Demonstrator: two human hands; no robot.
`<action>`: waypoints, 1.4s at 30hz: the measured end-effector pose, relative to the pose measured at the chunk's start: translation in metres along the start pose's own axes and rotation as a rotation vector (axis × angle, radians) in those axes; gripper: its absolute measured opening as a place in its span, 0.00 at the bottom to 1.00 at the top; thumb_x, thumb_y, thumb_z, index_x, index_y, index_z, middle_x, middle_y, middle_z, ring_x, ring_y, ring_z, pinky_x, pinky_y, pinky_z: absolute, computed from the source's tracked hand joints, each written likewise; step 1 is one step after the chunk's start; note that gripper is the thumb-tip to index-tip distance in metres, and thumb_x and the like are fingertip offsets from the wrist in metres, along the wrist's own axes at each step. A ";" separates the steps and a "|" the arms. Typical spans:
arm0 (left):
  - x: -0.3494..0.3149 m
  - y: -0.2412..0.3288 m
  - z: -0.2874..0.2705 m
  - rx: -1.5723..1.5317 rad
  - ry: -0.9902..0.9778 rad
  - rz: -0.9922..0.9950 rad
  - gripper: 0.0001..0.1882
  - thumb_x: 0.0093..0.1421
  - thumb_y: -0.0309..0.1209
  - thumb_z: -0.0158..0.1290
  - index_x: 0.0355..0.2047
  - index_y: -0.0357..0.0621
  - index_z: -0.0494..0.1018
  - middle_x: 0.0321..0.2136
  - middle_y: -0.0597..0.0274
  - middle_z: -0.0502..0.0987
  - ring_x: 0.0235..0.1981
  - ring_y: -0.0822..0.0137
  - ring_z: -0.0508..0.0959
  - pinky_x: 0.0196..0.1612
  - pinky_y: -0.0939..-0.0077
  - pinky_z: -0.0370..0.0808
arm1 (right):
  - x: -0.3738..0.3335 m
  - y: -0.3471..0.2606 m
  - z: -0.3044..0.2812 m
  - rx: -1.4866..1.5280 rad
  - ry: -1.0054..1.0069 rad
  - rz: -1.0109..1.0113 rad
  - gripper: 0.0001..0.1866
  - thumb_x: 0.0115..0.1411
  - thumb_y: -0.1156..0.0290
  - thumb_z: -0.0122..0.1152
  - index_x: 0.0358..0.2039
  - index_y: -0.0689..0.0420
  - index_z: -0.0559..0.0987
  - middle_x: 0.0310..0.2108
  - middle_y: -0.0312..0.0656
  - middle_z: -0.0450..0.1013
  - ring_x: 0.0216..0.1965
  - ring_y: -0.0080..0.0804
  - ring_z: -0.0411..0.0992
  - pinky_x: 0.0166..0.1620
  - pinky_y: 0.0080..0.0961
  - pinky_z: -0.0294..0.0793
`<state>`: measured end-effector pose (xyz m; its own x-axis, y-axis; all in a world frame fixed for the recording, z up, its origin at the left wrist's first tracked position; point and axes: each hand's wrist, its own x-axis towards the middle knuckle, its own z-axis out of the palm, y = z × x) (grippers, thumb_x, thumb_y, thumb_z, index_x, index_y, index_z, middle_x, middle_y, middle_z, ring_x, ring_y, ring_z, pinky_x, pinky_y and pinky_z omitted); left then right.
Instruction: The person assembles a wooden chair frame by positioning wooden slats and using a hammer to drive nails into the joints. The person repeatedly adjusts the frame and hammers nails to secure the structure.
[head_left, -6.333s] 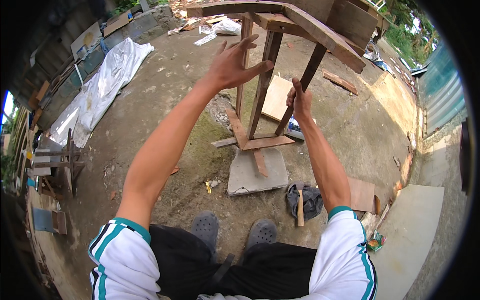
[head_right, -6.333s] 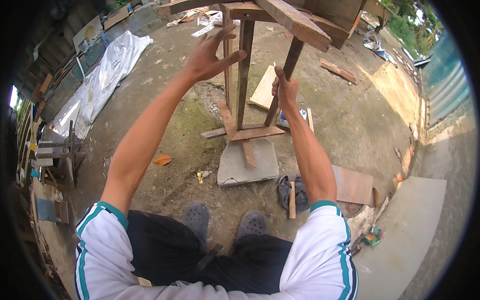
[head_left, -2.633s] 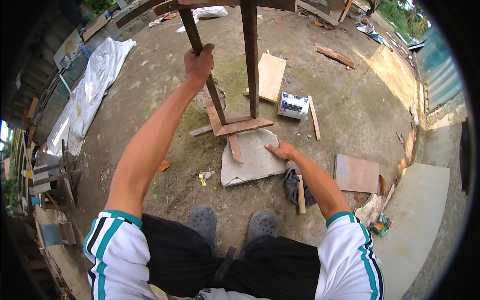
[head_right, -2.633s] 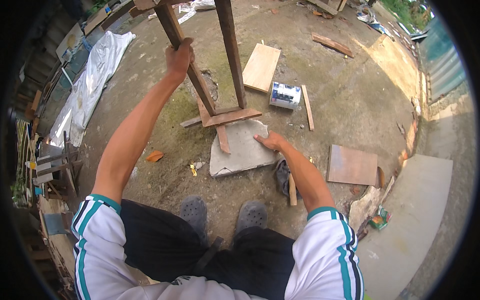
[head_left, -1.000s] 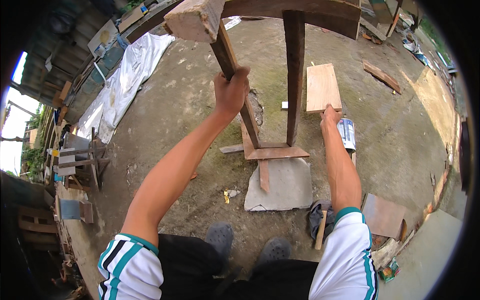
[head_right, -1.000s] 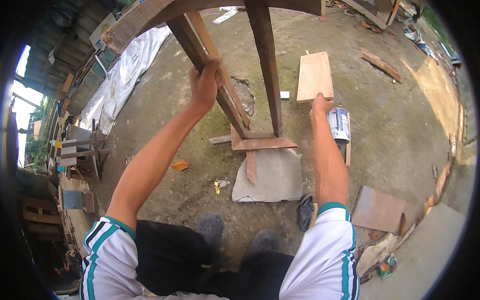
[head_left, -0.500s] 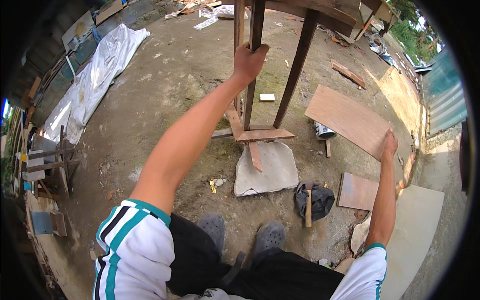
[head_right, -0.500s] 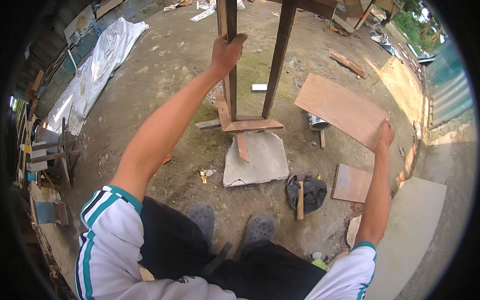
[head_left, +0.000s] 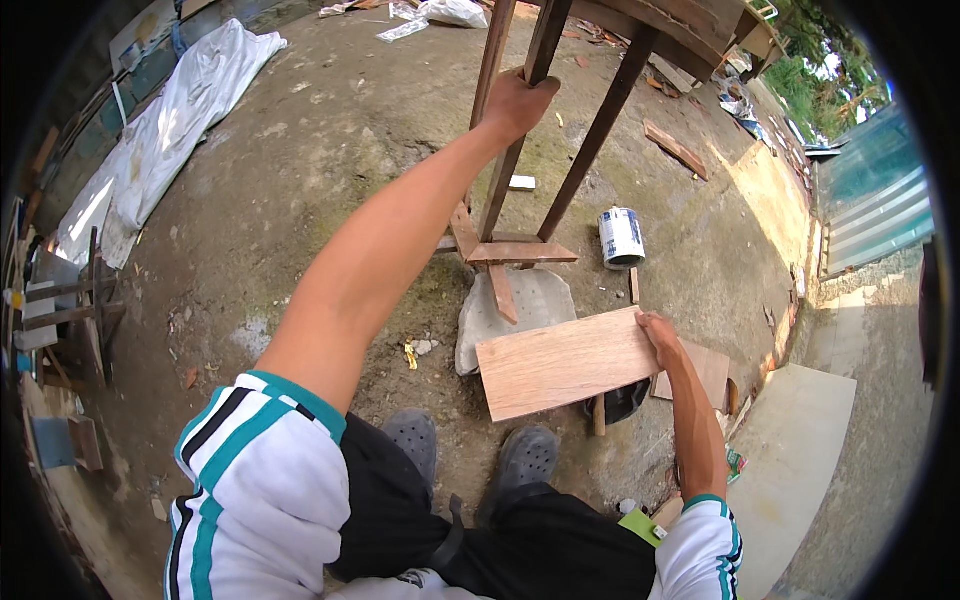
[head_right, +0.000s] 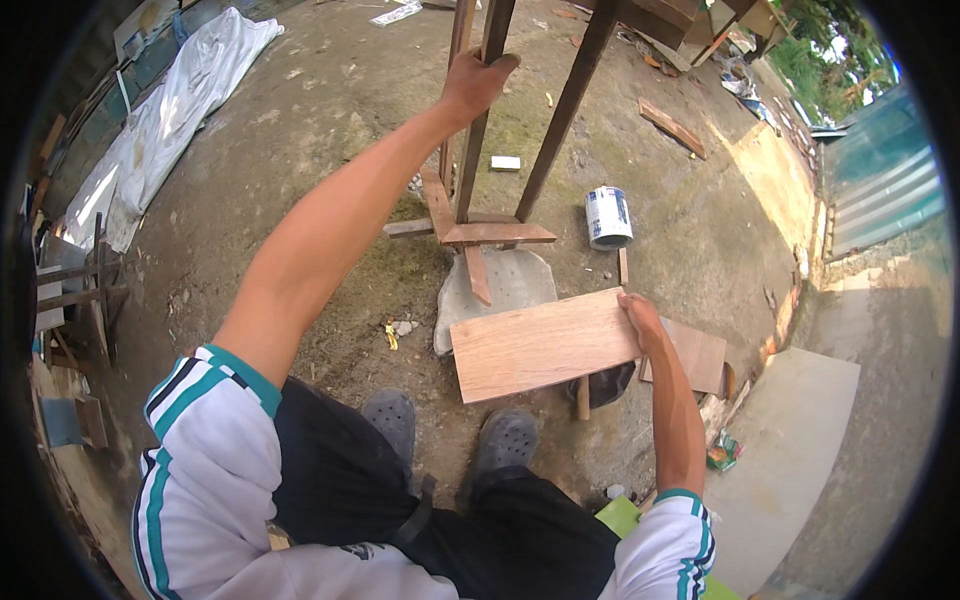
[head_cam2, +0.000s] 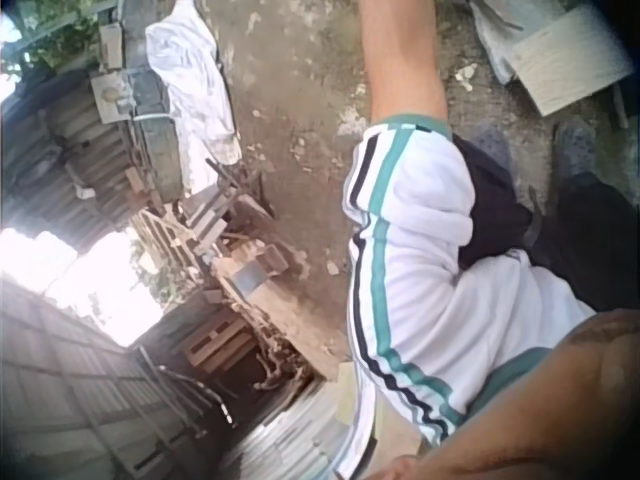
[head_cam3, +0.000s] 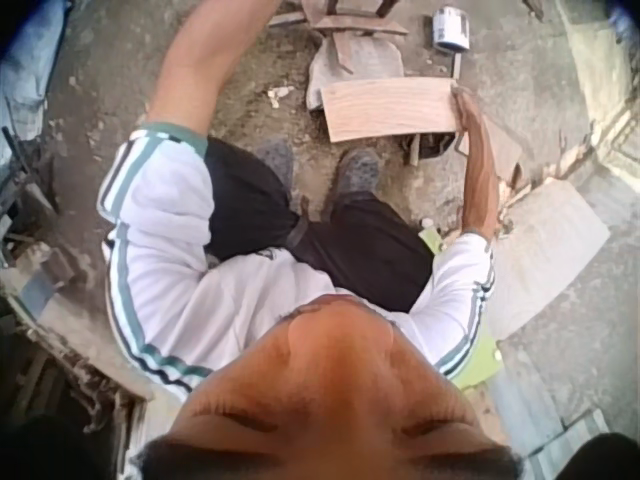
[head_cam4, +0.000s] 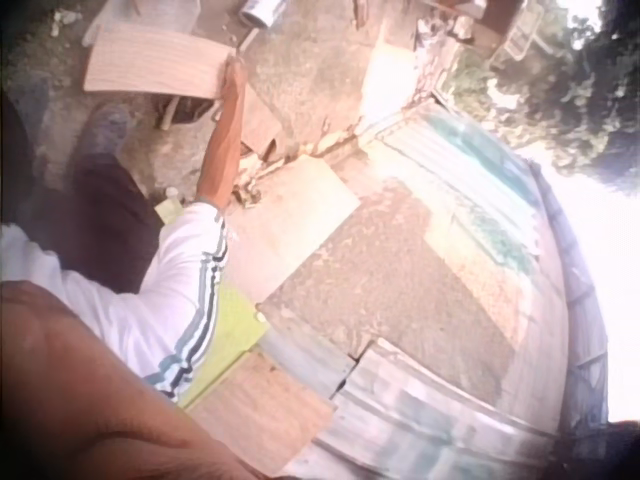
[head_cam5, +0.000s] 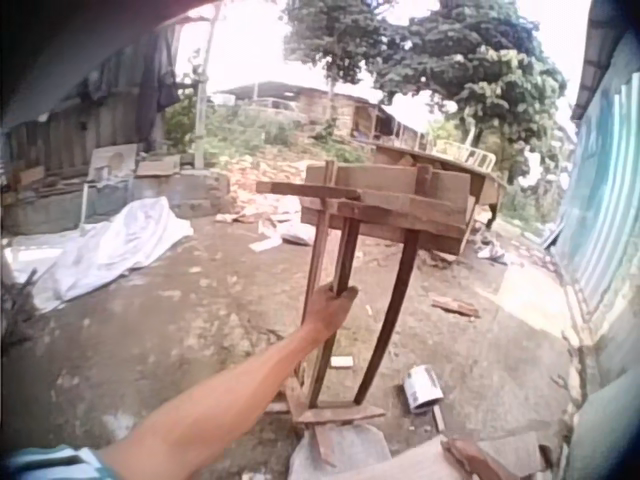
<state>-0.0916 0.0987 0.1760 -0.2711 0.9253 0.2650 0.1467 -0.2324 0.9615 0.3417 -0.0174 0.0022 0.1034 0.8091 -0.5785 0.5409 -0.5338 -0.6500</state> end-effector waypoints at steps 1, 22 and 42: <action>-0.001 0.001 0.001 -0.022 -0.007 0.004 0.16 0.56 0.41 0.57 0.23 0.39 0.72 0.14 0.66 0.70 0.18 0.73 0.68 0.24 0.67 0.65 | 0.011 0.004 0.017 0.012 -0.016 -0.007 0.20 0.65 0.58 0.54 0.46 0.63 0.77 0.41 0.44 0.76 0.40 0.32 0.73 0.47 0.30 0.70; -0.040 0.009 -0.014 -0.154 0.115 -0.013 0.16 0.57 0.32 0.55 0.16 0.42 0.66 0.12 0.73 0.64 0.16 0.80 0.61 0.19 0.73 0.58 | 0.102 -0.006 0.136 -0.157 0.281 -0.289 0.29 0.63 0.47 0.52 0.35 0.66 0.80 0.36 0.59 0.77 0.41 0.54 0.75 0.46 0.42 0.71; -0.075 0.033 0.006 -0.128 0.118 0.010 0.17 0.56 0.29 0.54 0.12 0.39 0.64 0.11 0.73 0.63 0.15 0.80 0.60 0.18 0.72 0.57 | 0.085 -0.025 0.141 -0.256 0.395 -0.492 0.30 0.67 0.47 0.45 0.32 0.66 0.78 0.33 0.63 0.75 0.38 0.64 0.73 0.42 0.48 0.70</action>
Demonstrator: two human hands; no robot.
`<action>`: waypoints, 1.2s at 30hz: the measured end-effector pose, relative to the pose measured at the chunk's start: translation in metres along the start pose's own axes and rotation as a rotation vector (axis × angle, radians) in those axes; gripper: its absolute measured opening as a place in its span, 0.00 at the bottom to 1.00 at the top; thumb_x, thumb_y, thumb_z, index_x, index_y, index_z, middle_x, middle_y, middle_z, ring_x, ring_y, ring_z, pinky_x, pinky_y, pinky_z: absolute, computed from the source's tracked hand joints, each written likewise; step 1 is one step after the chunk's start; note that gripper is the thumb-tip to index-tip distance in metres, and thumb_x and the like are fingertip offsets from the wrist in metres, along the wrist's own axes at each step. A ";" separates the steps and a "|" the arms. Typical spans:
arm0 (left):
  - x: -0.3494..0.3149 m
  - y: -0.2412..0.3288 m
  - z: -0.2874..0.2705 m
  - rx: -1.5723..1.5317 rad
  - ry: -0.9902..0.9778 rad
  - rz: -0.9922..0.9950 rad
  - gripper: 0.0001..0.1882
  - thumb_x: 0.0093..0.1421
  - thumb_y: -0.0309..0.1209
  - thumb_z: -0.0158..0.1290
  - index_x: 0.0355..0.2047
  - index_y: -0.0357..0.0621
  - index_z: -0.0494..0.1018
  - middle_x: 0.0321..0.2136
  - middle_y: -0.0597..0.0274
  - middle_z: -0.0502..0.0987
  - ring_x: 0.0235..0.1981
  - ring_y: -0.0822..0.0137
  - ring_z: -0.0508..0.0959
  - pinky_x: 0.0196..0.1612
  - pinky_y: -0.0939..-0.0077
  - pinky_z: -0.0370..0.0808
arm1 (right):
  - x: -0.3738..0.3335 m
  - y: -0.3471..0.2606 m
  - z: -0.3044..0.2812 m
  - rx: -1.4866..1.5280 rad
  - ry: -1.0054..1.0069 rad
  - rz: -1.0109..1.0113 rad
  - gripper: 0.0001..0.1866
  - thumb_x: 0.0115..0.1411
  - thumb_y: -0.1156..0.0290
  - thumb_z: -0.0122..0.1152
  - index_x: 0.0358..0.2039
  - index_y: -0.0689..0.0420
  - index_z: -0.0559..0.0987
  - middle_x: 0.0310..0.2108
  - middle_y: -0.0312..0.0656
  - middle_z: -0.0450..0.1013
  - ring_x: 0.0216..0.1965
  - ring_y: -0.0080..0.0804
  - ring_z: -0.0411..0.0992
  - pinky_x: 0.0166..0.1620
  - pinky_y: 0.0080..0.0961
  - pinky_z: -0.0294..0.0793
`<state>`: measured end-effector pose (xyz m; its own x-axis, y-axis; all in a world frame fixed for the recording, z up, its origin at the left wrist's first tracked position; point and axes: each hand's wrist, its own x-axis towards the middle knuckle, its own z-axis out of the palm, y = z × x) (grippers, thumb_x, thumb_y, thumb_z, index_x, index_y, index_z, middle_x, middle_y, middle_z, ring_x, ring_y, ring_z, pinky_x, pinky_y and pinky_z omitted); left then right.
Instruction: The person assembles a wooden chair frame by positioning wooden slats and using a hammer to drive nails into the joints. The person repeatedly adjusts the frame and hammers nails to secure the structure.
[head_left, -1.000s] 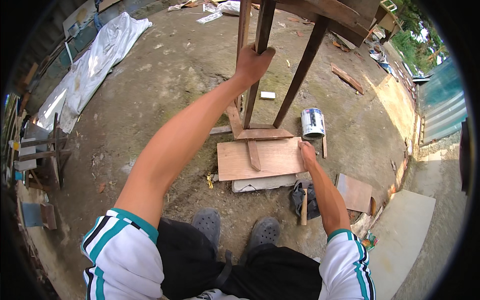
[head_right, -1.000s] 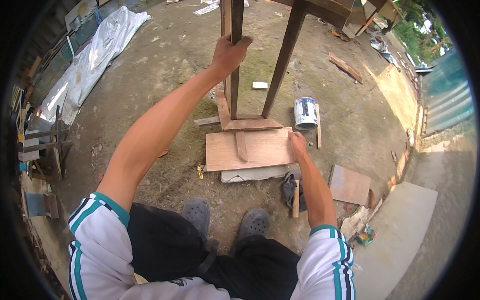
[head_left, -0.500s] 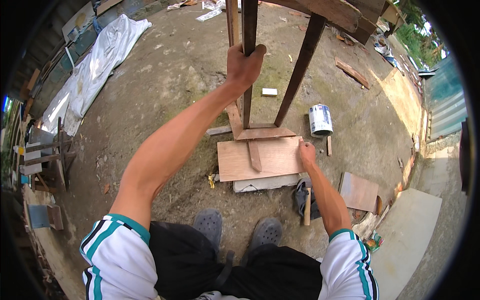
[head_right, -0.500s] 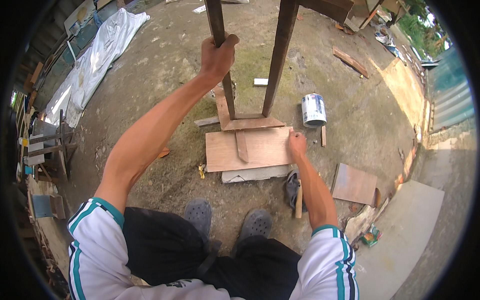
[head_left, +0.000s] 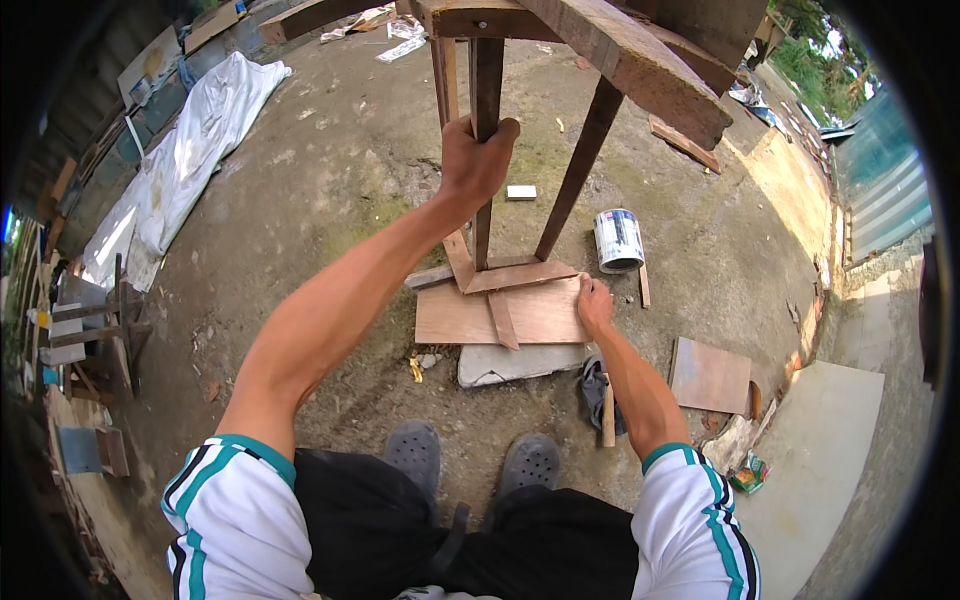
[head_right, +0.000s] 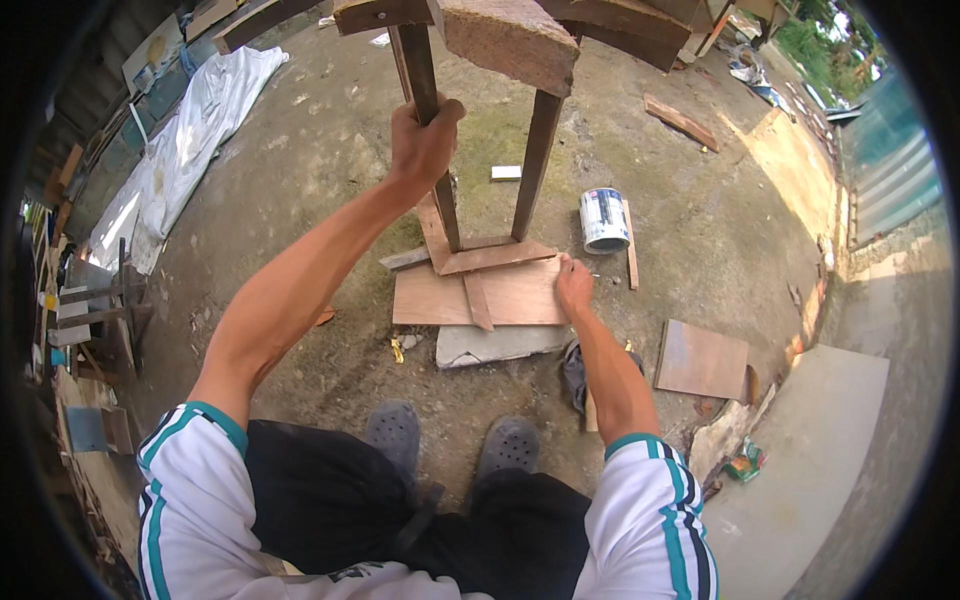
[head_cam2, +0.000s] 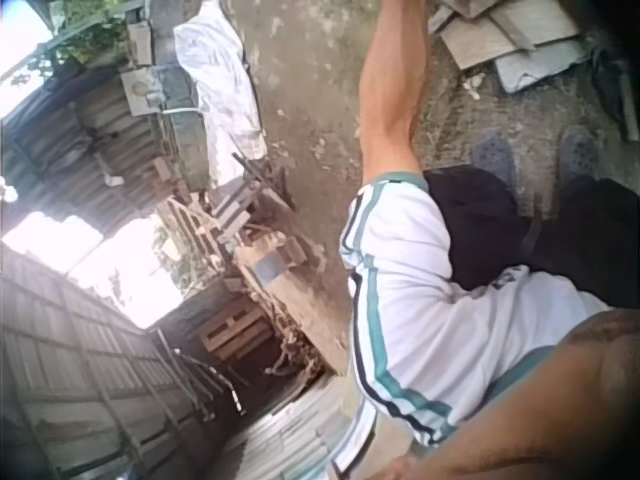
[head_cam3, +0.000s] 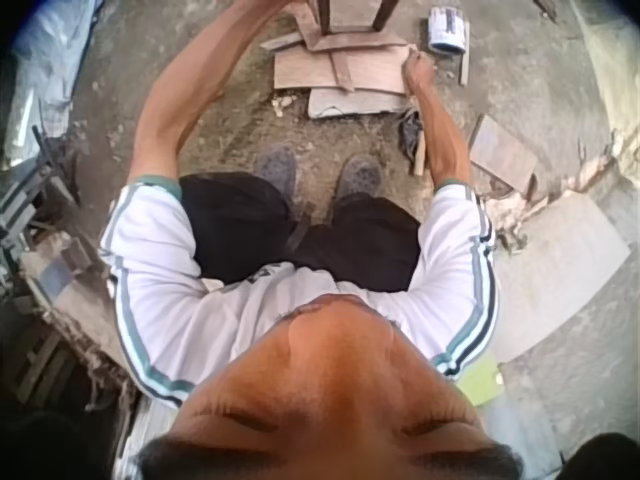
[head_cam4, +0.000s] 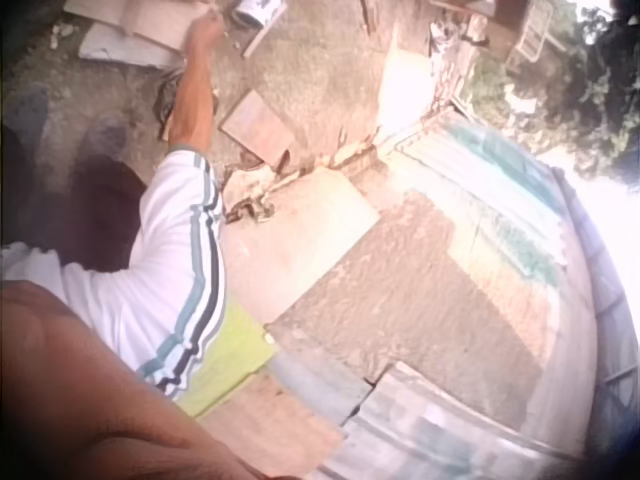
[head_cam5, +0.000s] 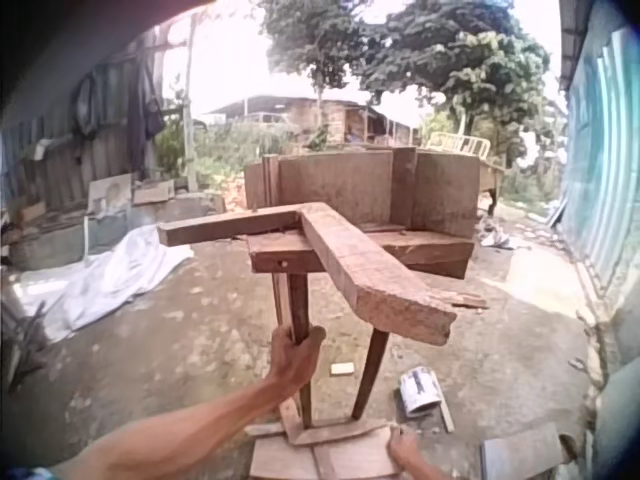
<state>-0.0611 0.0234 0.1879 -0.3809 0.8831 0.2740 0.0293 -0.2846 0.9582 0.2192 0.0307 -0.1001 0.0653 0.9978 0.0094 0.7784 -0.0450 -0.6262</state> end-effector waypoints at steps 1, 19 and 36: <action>-0.002 0.002 0.001 -0.001 -0.005 0.002 0.18 0.56 0.29 0.54 0.12 0.39 0.64 0.11 0.73 0.63 0.15 0.80 0.60 0.18 0.73 0.57 | -0.001 0.003 0.001 0.005 0.011 -0.023 0.30 0.68 0.48 0.44 0.32 0.66 0.78 0.33 0.63 0.75 0.38 0.64 0.72 0.42 0.49 0.69; -0.016 -0.001 0.004 -0.033 -0.075 -0.007 0.17 0.55 0.28 0.54 0.12 0.42 0.63 0.11 0.75 0.62 0.15 0.82 0.59 0.17 0.74 0.55 | 0.002 0.005 0.001 -0.010 -0.025 -0.103 0.27 0.69 0.52 0.43 0.30 0.65 0.77 0.33 0.65 0.73 0.39 0.67 0.71 0.42 0.53 0.68; -0.015 -0.005 -0.019 -0.211 -0.093 0.007 0.13 0.57 0.26 0.53 0.16 0.44 0.67 0.11 0.71 0.66 0.12 0.78 0.64 0.16 0.78 0.58 | 0.014 -0.022 0.002 -0.148 -0.168 0.073 0.25 0.68 0.51 0.44 0.41 0.62 0.77 0.42 0.61 0.75 0.46 0.61 0.72 0.48 0.50 0.70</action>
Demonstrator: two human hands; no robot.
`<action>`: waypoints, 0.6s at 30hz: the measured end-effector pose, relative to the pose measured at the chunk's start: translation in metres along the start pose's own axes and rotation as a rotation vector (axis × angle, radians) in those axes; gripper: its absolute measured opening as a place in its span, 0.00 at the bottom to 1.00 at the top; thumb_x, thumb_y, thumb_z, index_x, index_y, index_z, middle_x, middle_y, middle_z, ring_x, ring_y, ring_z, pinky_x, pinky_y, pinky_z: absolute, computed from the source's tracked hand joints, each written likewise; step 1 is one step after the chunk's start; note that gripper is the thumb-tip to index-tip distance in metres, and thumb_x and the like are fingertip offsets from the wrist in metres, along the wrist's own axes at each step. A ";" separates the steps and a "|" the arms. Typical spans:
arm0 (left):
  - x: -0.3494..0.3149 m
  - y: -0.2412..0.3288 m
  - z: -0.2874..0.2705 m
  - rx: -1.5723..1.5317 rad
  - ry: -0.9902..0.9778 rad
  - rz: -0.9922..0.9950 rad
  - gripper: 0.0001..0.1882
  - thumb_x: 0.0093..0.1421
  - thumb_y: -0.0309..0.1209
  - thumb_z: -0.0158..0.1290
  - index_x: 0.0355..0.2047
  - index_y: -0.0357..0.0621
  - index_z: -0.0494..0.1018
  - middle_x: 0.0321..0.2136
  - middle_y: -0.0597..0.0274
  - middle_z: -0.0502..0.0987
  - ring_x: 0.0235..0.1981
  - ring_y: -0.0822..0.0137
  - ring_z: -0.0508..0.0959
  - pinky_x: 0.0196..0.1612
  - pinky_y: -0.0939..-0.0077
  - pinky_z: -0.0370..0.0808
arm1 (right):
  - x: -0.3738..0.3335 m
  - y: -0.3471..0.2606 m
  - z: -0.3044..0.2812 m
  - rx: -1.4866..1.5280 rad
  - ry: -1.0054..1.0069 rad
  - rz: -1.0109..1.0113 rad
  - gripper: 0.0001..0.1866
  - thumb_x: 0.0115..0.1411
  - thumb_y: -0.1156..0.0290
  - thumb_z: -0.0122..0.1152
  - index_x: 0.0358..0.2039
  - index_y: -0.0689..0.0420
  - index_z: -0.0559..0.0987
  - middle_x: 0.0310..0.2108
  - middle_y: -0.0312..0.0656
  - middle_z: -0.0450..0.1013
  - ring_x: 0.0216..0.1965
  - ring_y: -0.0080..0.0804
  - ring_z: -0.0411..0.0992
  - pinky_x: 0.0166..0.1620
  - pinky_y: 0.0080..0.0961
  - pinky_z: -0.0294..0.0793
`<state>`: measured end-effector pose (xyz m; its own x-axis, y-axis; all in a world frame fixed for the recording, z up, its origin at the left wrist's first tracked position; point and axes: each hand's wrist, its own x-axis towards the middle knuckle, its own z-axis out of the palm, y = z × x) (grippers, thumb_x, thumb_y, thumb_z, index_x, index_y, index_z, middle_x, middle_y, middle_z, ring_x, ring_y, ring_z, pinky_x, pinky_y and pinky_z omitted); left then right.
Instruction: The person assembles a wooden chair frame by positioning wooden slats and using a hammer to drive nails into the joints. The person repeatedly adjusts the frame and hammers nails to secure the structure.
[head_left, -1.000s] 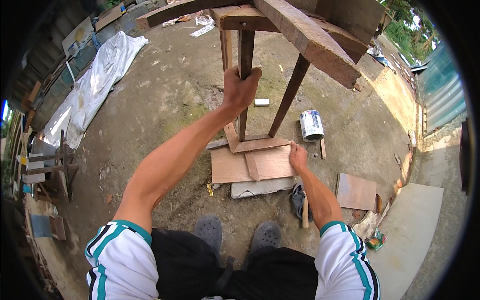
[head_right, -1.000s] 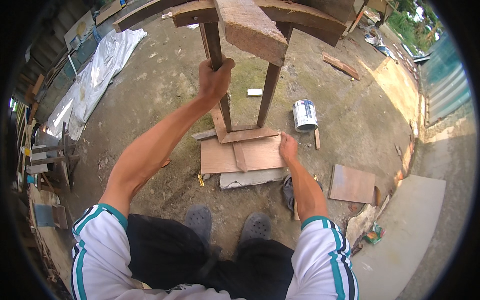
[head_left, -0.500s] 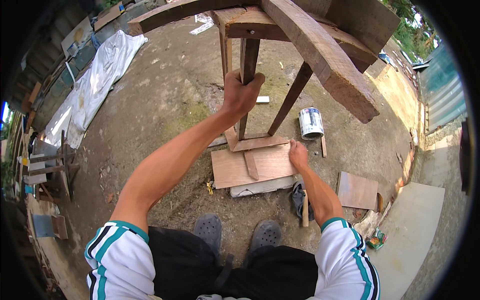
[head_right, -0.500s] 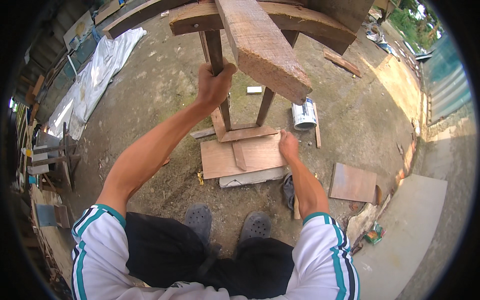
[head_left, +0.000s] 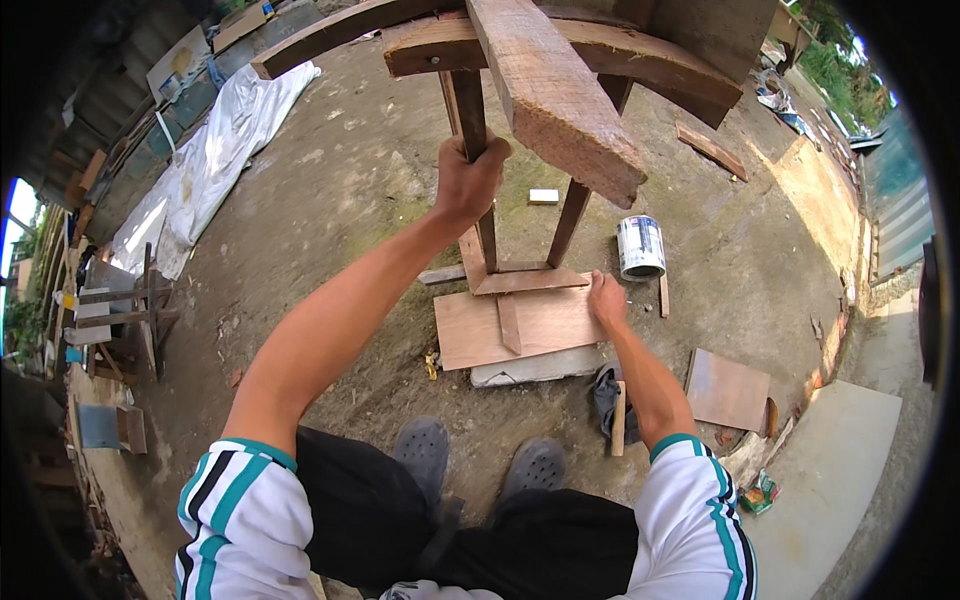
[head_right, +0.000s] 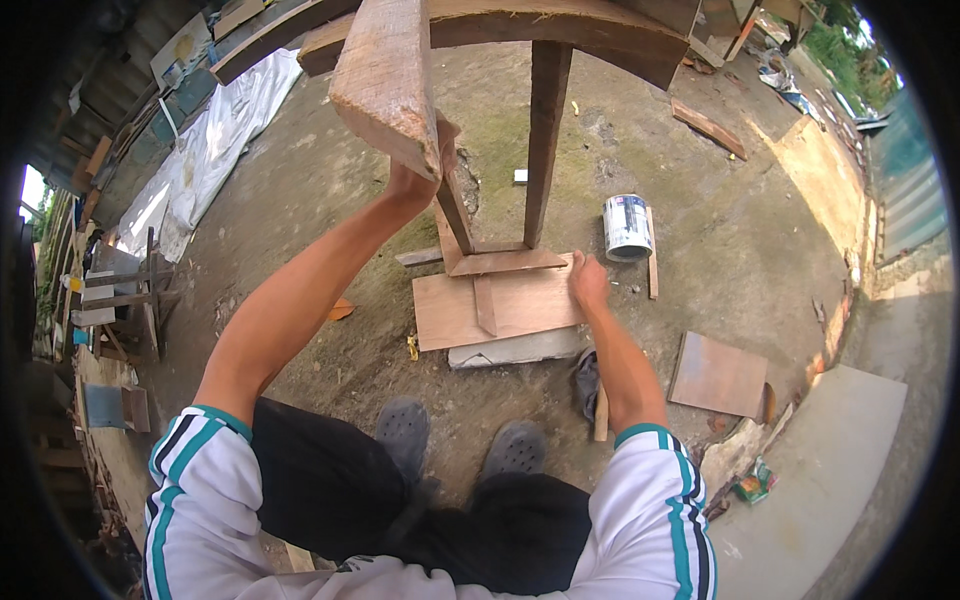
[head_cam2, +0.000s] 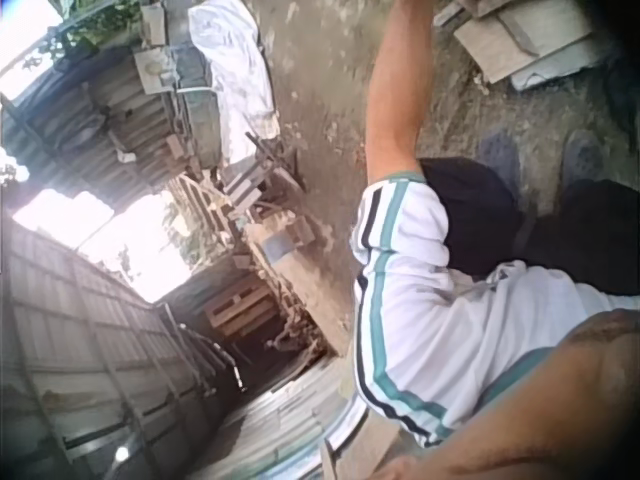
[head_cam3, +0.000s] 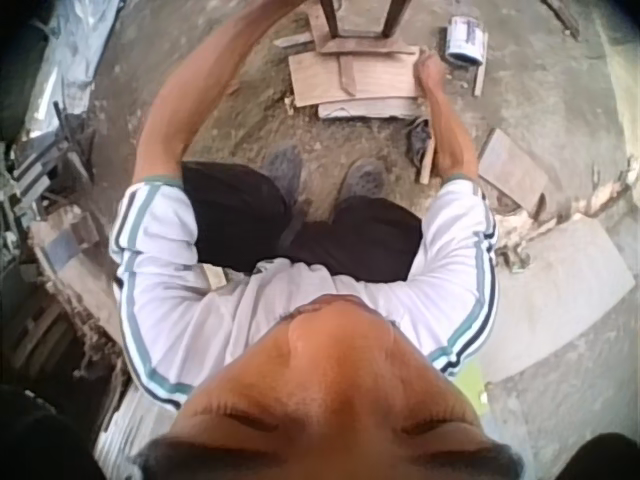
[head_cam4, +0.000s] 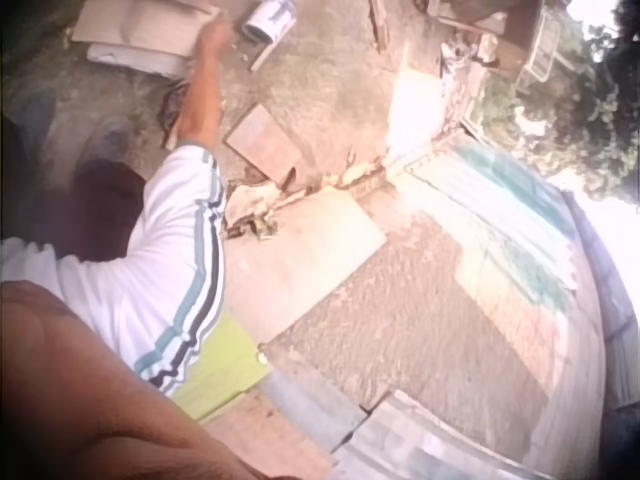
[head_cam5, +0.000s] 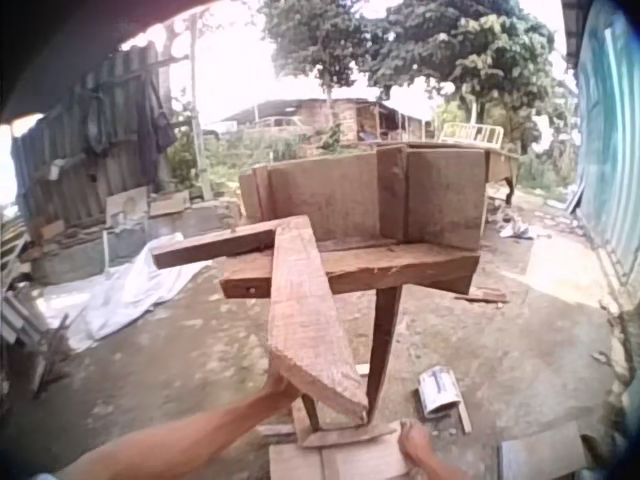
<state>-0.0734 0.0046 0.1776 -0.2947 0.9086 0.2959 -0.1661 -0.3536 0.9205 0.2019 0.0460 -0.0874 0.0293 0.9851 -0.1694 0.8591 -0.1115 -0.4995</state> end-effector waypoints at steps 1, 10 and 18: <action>0.000 0.001 0.002 0.145 0.060 0.029 0.14 0.57 0.26 0.53 0.15 0.44 0.66 0.11 0.71 0.65 0.12 0.80 0.62 0.16 0.77 0.57 | 0.003 -0.001 -0.001 0.047 0.030 -0.044 0.24 0.67 0.51 0.47 0.43 0.61 0.76 0.44 0.57 0.74 0.48 0.56 0.72 0.49 0.45 0.70; 0.004 -0.002 0.014 0.212 -0.023 0.027 0.19 0.59 0.34 0.59 0.14 0.45 0.66 0.11 0.75 0.64 0.14 0.81 0.61 0.17 0.76 0.58 | -0.005 -0.052 -0.035 0.122 -0.224 -0.453 0.29 0.67 0.44 0.45 0.50 0.59 0.76 0.41 0.57 0.76 0.43 0.53 0.74 0.47 0.42 0.72; 0.006 0.004 0.018 0.119 -0.126 0.003 0.19 0.59 0.40 0.62 0.16 0.48 0.69 0.12 0.68 0.68 0.19 0.72 0.77 0.23 0.75 0.70 | -0.040 0.011 -0.074 -0.189 -0.035 -0.068 0.25 0.63 0.52 0.52 0.38 0.67 0.78 0.40 0.60 0.76 0.44 0.55 0.75 0.47 0.46 0.73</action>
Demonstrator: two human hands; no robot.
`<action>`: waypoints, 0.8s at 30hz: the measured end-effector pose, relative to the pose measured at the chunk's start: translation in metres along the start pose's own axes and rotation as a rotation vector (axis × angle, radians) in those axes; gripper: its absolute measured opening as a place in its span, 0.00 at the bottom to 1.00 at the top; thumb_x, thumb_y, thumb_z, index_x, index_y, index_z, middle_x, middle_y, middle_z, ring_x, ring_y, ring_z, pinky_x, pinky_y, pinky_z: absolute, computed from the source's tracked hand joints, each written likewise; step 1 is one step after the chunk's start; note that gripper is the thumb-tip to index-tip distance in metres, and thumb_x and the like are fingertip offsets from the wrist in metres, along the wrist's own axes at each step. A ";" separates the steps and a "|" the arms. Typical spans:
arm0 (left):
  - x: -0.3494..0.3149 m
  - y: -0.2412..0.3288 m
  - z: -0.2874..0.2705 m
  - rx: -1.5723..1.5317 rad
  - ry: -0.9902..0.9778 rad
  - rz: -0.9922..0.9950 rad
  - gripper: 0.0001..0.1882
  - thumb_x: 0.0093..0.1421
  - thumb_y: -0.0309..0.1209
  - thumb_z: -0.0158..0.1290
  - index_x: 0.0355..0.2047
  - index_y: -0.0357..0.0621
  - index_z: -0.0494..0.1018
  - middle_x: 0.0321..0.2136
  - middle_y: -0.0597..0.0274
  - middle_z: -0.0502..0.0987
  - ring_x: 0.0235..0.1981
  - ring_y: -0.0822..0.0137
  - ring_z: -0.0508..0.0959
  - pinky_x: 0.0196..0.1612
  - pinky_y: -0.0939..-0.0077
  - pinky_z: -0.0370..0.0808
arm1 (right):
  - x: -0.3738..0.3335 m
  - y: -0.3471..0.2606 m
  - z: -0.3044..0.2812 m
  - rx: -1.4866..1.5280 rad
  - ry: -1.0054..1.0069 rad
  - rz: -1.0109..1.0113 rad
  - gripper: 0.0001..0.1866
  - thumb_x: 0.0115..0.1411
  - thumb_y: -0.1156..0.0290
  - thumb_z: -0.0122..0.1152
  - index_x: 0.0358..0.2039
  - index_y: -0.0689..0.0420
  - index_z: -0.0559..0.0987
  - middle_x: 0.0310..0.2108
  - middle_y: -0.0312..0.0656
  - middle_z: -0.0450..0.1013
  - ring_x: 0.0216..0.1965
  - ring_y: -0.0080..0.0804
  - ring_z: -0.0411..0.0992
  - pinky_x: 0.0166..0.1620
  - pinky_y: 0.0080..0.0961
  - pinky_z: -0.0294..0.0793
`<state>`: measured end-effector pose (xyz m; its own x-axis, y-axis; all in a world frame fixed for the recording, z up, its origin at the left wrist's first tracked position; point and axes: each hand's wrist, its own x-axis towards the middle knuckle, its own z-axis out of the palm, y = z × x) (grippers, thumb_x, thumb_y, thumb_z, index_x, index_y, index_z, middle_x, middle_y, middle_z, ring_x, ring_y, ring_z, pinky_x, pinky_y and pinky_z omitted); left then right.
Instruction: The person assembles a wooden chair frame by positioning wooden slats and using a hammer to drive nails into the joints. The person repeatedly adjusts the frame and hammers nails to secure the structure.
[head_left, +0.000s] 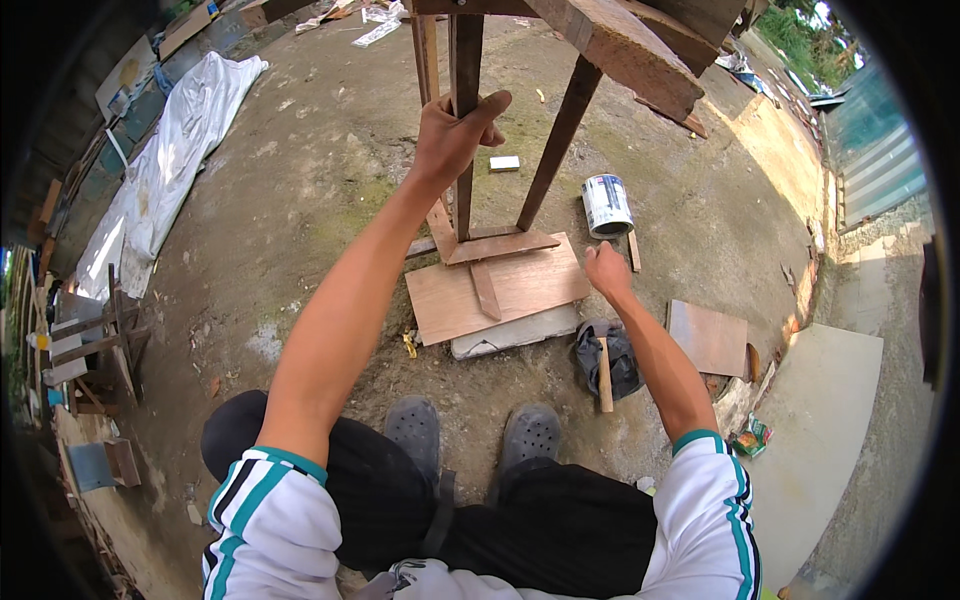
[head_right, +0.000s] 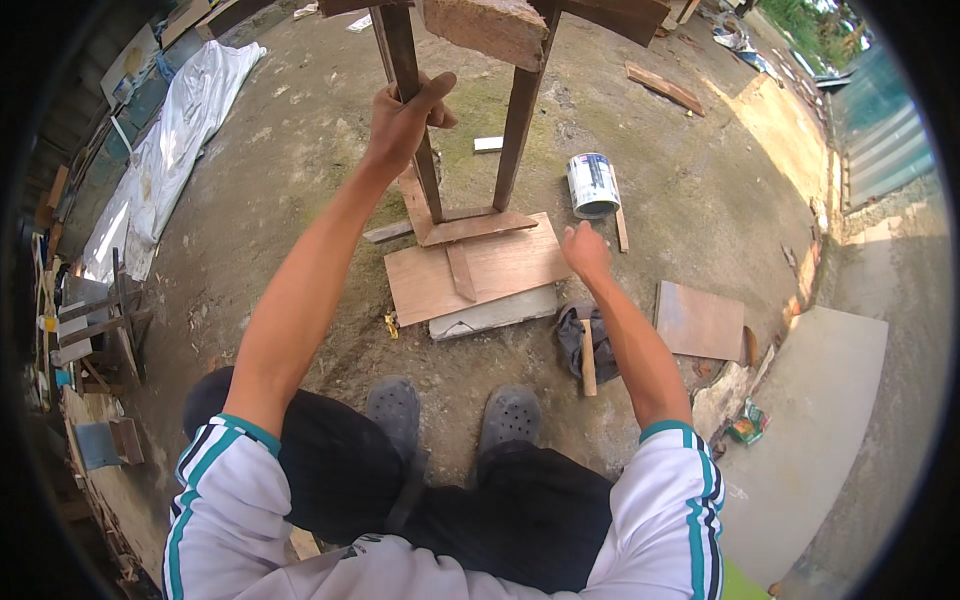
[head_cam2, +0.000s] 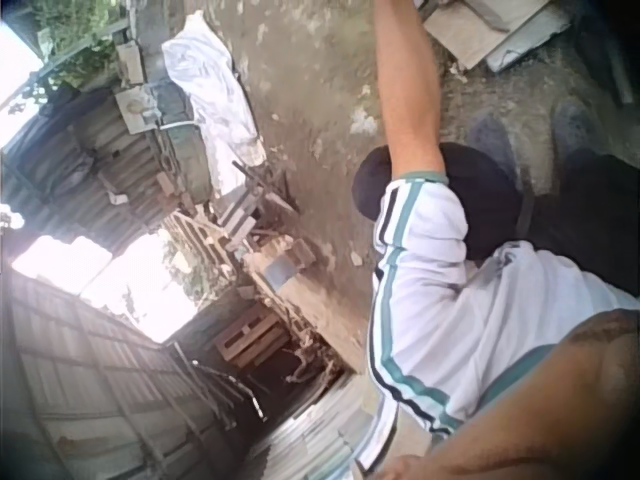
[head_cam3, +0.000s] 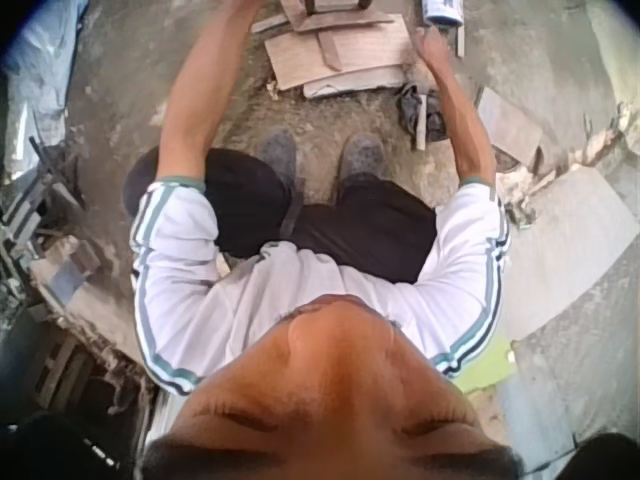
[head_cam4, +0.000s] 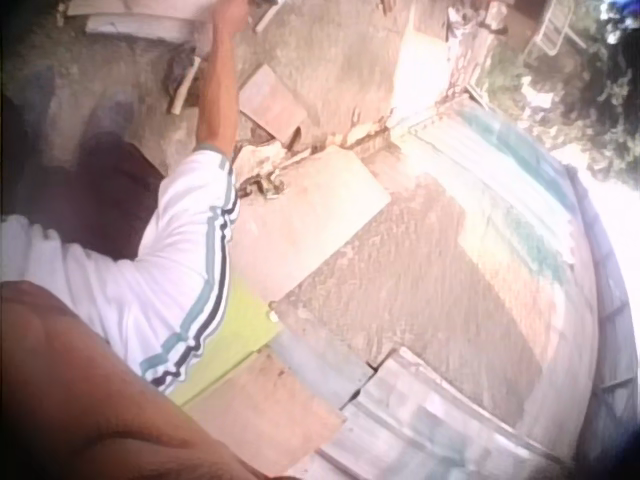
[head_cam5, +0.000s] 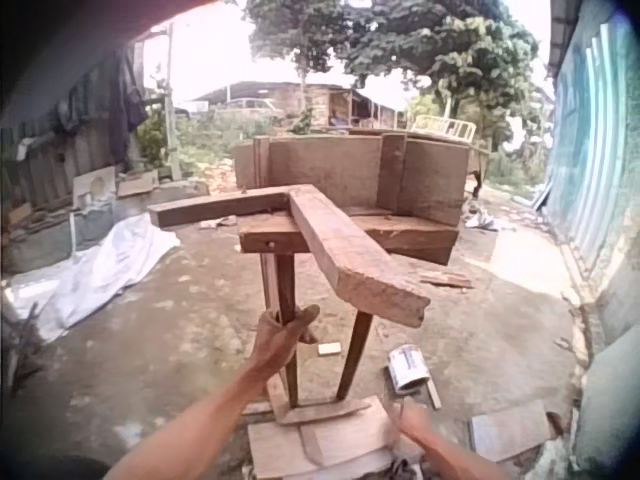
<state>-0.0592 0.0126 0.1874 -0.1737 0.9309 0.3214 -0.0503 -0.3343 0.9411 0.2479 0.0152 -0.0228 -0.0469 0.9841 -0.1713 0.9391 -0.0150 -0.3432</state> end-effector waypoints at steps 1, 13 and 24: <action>0.001 -0.001 0.006 -0.014 -0.038 -0.015 0.21 0.59 0.42 0.62 0.16 0.48 0.68 0.12 0.69 0.67 0.17 0.73 0.74 0.22 0.75 0.69 | -0.004 0.036 0.001 -0.116 -0.040 0.075 0.25 0.62 0.52 0.53 0.38 0.67 0.79 0.40 0.61 0.77 0.44 0.53 0.76 0.48 0.46 0.74; 0.004 -0.018 -0.014 -0.052 -0.123 0.043 0.41 0.59 0.74 0.24 0.26 0.47 0.63 0.15 0.66 0.64 0.15 0.72 0.65 0.20 0.76 0.65 | -0.158 0.108 0.063 -0.101 -0.217 0.132 0.28 0.59 0.50 0.60 0.47 0.61 0.66 0.37 0.64 0.75 0.41 0.64 0.74 0.45 0.51 0.74; 0.002 -0.007 -0.012 -0.033 -0.054 -0.044 0.40 0.63 0.70 0.22 0.20 0.46 0.63 0.12 0.63 0.64 0.14 0.70 0.65 0.21 0.73 0.65 | -0.149 0.103 0.070 0.001 -0.399 0.314 0.30 0.52 0.60 0.62 0.46 0.68 0.63 0.41 0.67 0.74 0.47 0.65 0.72 0.47 0.44 0.74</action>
<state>-0.0711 0.0148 0.1796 -0.1174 0.9511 0.2856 -0.0892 -0.2965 0.9508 0.3275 -0.1457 -0.0972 0.1107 0.7877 -0.6060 0.9286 -0.2993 -0.2194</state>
